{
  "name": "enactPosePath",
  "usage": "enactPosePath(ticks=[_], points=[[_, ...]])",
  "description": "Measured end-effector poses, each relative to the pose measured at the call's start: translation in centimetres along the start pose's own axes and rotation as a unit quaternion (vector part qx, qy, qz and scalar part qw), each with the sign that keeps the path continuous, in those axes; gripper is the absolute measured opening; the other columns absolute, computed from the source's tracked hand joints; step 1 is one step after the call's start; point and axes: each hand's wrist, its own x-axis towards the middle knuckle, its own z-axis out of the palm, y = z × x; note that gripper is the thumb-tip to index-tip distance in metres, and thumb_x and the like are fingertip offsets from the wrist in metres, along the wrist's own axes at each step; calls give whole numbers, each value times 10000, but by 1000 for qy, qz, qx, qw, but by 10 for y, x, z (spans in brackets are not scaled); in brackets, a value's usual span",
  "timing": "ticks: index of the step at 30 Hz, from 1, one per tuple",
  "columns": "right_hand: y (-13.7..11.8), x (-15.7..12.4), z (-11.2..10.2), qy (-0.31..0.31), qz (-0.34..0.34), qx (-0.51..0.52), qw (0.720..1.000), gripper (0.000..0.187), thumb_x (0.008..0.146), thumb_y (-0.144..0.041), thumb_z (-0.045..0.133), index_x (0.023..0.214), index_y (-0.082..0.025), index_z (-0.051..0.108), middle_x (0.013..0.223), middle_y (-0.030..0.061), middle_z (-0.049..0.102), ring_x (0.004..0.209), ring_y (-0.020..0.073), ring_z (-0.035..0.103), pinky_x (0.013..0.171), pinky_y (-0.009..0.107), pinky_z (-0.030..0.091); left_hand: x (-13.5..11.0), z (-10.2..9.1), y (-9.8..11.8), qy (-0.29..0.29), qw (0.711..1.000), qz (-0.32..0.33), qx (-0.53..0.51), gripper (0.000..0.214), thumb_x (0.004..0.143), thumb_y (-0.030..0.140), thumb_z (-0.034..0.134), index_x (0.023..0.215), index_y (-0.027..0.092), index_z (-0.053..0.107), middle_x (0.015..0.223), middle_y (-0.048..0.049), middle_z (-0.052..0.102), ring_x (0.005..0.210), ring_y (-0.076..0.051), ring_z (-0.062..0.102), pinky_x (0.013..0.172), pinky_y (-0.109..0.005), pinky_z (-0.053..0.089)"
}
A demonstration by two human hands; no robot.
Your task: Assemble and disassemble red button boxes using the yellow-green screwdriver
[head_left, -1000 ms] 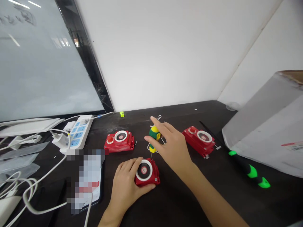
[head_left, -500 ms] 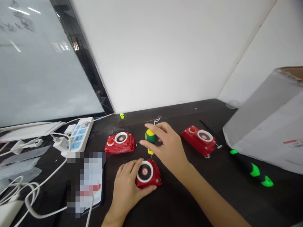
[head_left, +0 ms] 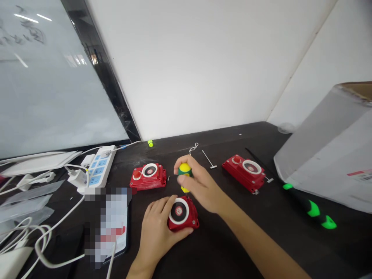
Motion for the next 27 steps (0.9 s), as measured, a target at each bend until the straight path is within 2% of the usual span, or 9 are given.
enactPosePath(ticks=[5, 9, 11, 13, 15, 19, 21, 24, 27], points=[[10, 0, 26, 165, 2, 70, 984, 215, 716, -307, 635, 685, -202, 451, 615, -70, 465, 539, 69, 444, 521, 193, 379, -1, 1, 0, -5, 1000, -3, -2, 691, 552, 516, 732, 1108, 157, 530, 1003, -112, 638, 886, -294, 604, 770, -436, 471], [24, 11, 14, 61, 10, 220, 974, 203, 722, -224, 611, 777, -230, 415, 591, -103, 465, 420, 49, 400, 430, 186, 348, 0, 2, -1, -8, 1000, 1, -5, 684, 560, 500, 733, 1114, 158, 522, 1026, -110, 633, 900, -294, 601, 784, -448, 465], [28, 16, 4, 7, 13, 274, 962, 257, 714, -186, 610, 801, -241, 375, 643, -102, 520, 456, 55, 468, 471, 197, 398, 0, 2, -1, -10, 1000, 0, -5, 691, 562, 498, 734, 1121, 154, 518, 1039, -114, 631, 907, -296, 600, 787, -450, 463], [28, 18, -2, 17, 0, 244, 970, 284, 687, -189, 654, 769, -225, 385, 794, -51, 590, 647, 86, 579, 619, 248, 465, 0, 1, -1, -12, 1000, 0, -5, 689, 562, 492, 735, 1120, 151, 517, 1043, -117, 632, 910, -297, 599, 788, -451, 463], [25, 17, -3, 80, -40, 142, 986, 292, 631, -228, 721, 742, -203, 452, 940, 8, 600, 844, 132, 593, 743, 292, 462, -1, 1, 0, -10, 1000, 1, -5, 683, 562, 489, 737, 1114, 152, 517, 1038, -117, 634, 910, -297, 600, 790, -454, 461], [15, 12, -3, 179, -100, -39, 978, 245, 588, -289, 763, 744, -194, 600, 813, 4, 612, 754, 137, 578, 661, 271, 459, -2, 1, -1, -4, 1000, 2, -6, 684, 550, 494, 742, 1107, 168, 516, 1038, -108, 635, 907, -296, 600, 786, -456, 460], [11, 10, -7, 112, -88, -31, 989, 229, 615, -276, 748, 807, -200, 651, 797, 2, 639, 746, 135, 592, 673, 267, 470, -1, 1, -1, -3, 1000, 1, -8, 680, 547, 496, 742, 1099, 169, 519, 1038, -105, 636, 905, -295, 600, 782, -457, 462], [9, 10, -14, -38, -37, 84, 995, 305, 718, -233, 656, 1020, -234, 618, 1012, 22, 660, 903, 148, 612, 779, 290, 482, 0, 1, -1, -5, 1000, 0, -10, 676, 543, 491, 746, 1093, 167, 523, 1038, -103, 637, 902, -293, 600, 777, -456, 465], [10, 10, -14, -67, -13, 170, 983, 218, 824, -197, 473, 1016, -239, 566, 1084, 27, 632, 917, 140, 611, 782, 312, 484, 0, 2, -1, -3, 1000, 0, -11, 686, 543, 483, 750, 1107, 171, 516, 1048, -100, 634, 910, -291, 598, 784, -459, 463]])
